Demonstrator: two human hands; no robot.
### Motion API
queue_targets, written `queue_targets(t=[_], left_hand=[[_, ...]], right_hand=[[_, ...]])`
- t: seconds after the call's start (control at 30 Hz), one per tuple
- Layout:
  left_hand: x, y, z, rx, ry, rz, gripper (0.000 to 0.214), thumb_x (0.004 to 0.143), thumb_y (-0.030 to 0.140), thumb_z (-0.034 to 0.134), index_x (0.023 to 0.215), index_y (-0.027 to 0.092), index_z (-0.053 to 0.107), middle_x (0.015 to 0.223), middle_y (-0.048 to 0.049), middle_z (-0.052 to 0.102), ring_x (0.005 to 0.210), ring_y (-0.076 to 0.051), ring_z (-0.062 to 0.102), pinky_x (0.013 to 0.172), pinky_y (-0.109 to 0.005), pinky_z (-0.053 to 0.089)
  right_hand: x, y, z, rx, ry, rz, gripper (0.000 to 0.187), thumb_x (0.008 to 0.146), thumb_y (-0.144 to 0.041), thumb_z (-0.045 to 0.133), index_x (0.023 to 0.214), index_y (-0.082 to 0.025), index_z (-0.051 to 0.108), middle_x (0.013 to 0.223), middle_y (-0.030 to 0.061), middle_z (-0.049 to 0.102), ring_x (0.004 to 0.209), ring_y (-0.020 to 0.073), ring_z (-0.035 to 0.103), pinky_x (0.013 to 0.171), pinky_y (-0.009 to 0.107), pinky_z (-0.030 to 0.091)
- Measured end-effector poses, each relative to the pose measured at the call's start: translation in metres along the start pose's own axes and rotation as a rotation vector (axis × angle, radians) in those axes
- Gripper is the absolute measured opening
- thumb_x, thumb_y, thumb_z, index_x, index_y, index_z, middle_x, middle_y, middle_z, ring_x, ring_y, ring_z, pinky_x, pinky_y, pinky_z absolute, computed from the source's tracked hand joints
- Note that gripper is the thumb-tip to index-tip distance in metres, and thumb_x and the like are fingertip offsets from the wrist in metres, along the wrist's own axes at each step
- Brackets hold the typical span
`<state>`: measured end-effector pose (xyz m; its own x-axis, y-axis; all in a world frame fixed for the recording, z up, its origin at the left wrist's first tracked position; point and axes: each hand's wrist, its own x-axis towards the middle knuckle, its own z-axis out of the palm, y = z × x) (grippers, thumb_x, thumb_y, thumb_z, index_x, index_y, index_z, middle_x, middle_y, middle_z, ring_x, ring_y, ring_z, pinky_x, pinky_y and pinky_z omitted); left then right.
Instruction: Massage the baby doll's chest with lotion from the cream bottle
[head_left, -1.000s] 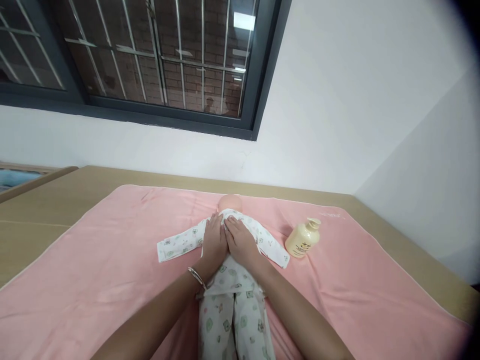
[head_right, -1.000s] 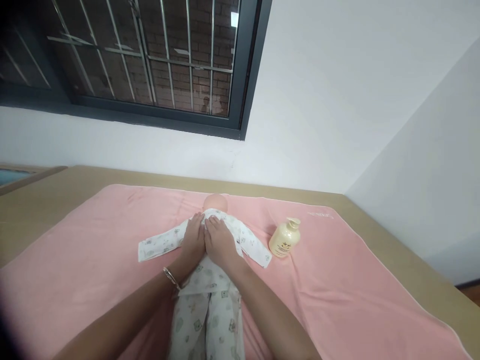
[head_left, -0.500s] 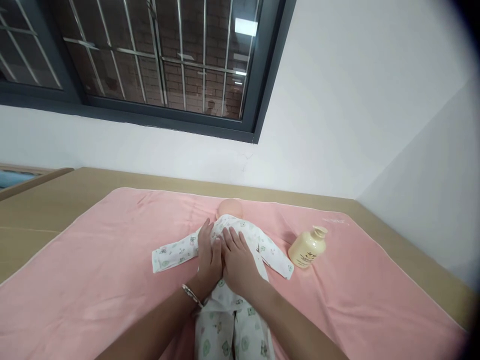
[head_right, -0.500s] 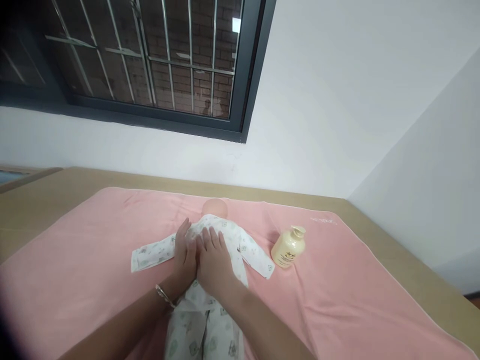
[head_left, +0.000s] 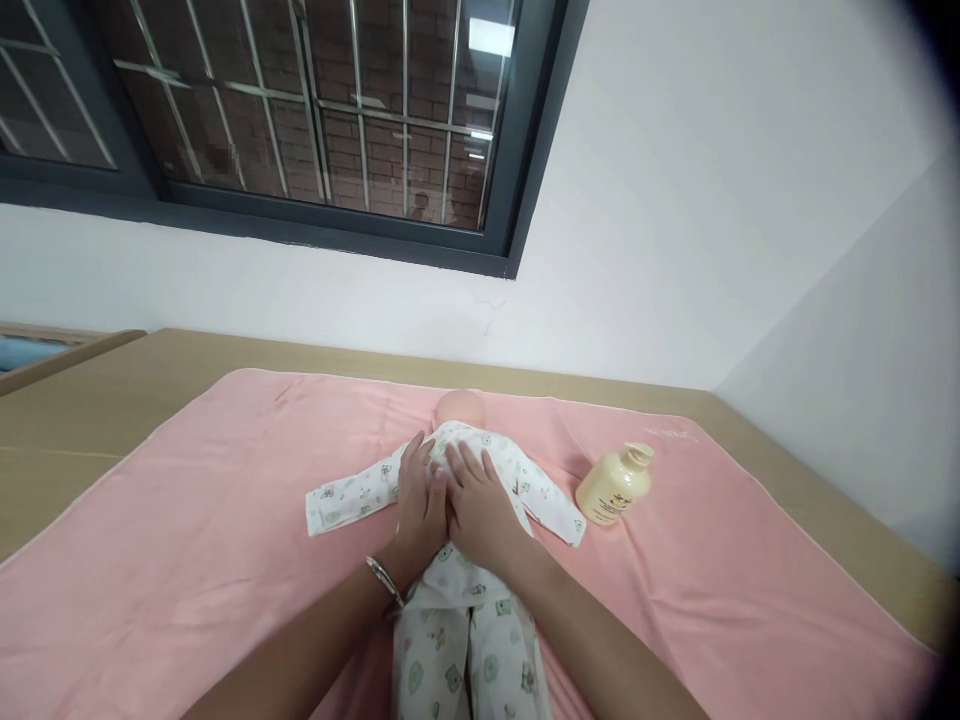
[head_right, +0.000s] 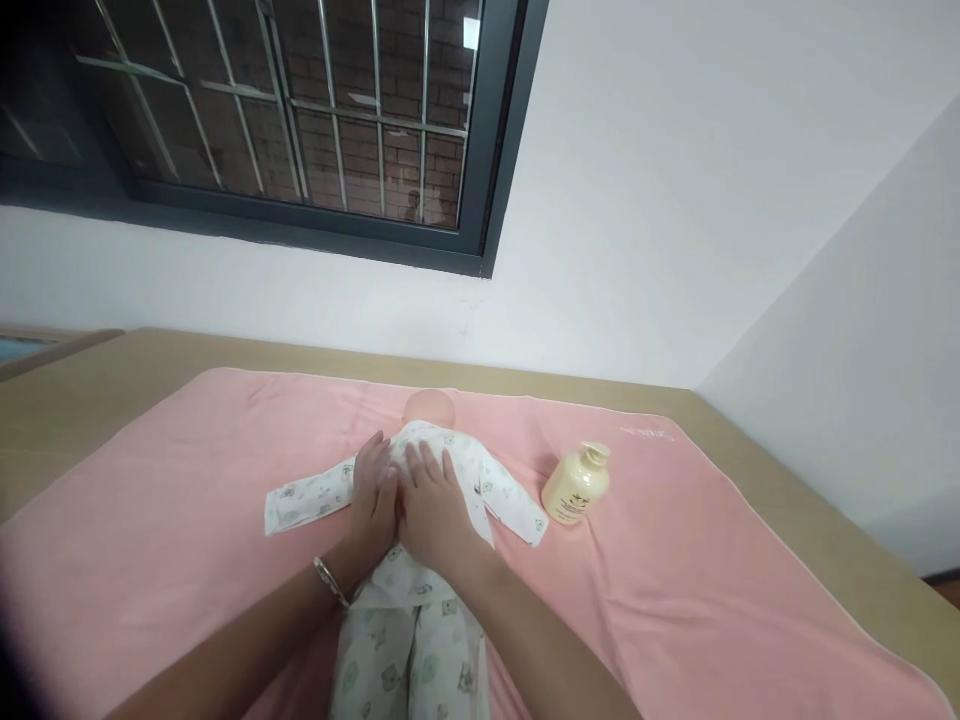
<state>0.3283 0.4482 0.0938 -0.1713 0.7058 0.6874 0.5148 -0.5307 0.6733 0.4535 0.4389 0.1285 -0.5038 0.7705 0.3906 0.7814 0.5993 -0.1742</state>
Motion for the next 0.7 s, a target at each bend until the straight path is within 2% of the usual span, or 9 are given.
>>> queue_targets(t=[0.07,0.13,0.2,0.27,0.4,0.53,0.7], left_hand=[[0.001,0.001,-0.001,0.000,-0.013,0.008,0.040,0.098,0.031,0.033,0.136,0.020,0.039,0.146,-0.0141,0.037,0.136,-0.026,0.033,0.113,-0.054,0.028],[0.001,0.000,0.000,0.009,-0.003,0.025,0.040,0.097,0.031,0.035,0.135,0.020,0.039,0.144,-0.0145,0.039,0.135,-0.026,0.035,0.112,-0.054,0.029],[0.001,-0.002,0.001,0.031,0.002,0.035,0.040,0.096,0.031,0.037,0.135,0.020,0.040,0.143,-0.0147,0.040,0.134,-0.026,0.036,0.111,-0.053,0.031],[0.001,-0.005,0.003,0.057,-0.004,0.037,0.040,0.096,0.030,0.038,0.134,0.020,0.040,0.142,-0.0145,0.041,0.133,-0.026,0.037,0.111,-0.053,0.031],[0.001,-0.009,0.005,0.097,-0.021,0.012,0.039,0.094,0.029,0.041,0.131,0.019,0.042,0.140,-0.0142,0.043,0.131,-0.027,0.039,0.110,-0.053,0.032],[0.002,-0.011,0.008,0.149,-0.066,-0.015,0.042,0.090,0.028,0.044,0.131,0.019,0.044,0.136,-0.0136,0.048,0.128,-0.028,0.043,0.109,-0.053,0.034],[0.012,-0.018,0.013,0.259,-0.243,-0.061,0.057,0.084,0.022,0.043,0.140,0.012,0.036,0.139,-0.0175,0.047,0.130,-0.031,0.042,0.110,-0.057,0.032]], right_hand=[[0.004,0.005,-0.003,0.059,-0.024,-0.135,0.047,0.093,-0.020,0.048,0.139,-0.025,0.048,0.150,0.0029,0.033,0.141,0.0258,0.017,0.116,0.051,0.008],[0.009,0.018,-0.003,0.109,-0.015,-0.150,0.043,0.093,-0.020,0.047,0.136,-0.026,0.051,0.147,0.0007,0.037,0.140,0.0225,0.021,0.117,0.049,0.010],[0.011,0.031,0.001,0.137,0.022,-0.060,0.041,0.096,-0.023,0.044,0.136,-0.022,0.051,0.148,0.0022,0.037,0.140,0.0218,0.023,0.116,0.047,0.014],[0.011,0.037,0.005,0.117,0.073,0.100,0.043,0.098,-0.028,0.041,0.139,-0.016,0.048,0.148,0.0069,0.035,0.139,0.0232,0.025,0.115,0.045,0.019],[0.006,0.030,0.009,-0.034,0.108,0.344,0.051,0.098,-0.038,0.042,0.139,-0.007,0.045,0.141,0.0157,0.043,0.133,0.0275,0.035,0.112,0.041,0.027],[0.004,0.020,0.008,-0.115,0.082,0.400,0.050,0.098,-0.038,0.042,0.138,-0.009,0.048,0.137,0.0153,0.048,0.130,0.0278,0.040,0.109,0.040,0.031],[0.007,0.026,0.008,-0.078,0.085,0.369,0.051,0.098,-0.038,0.041,0.139,-0.007,0.045,0.141,0.0141,0.045,0.134,0.0257,0.035,0.113,0.038,0.024]])
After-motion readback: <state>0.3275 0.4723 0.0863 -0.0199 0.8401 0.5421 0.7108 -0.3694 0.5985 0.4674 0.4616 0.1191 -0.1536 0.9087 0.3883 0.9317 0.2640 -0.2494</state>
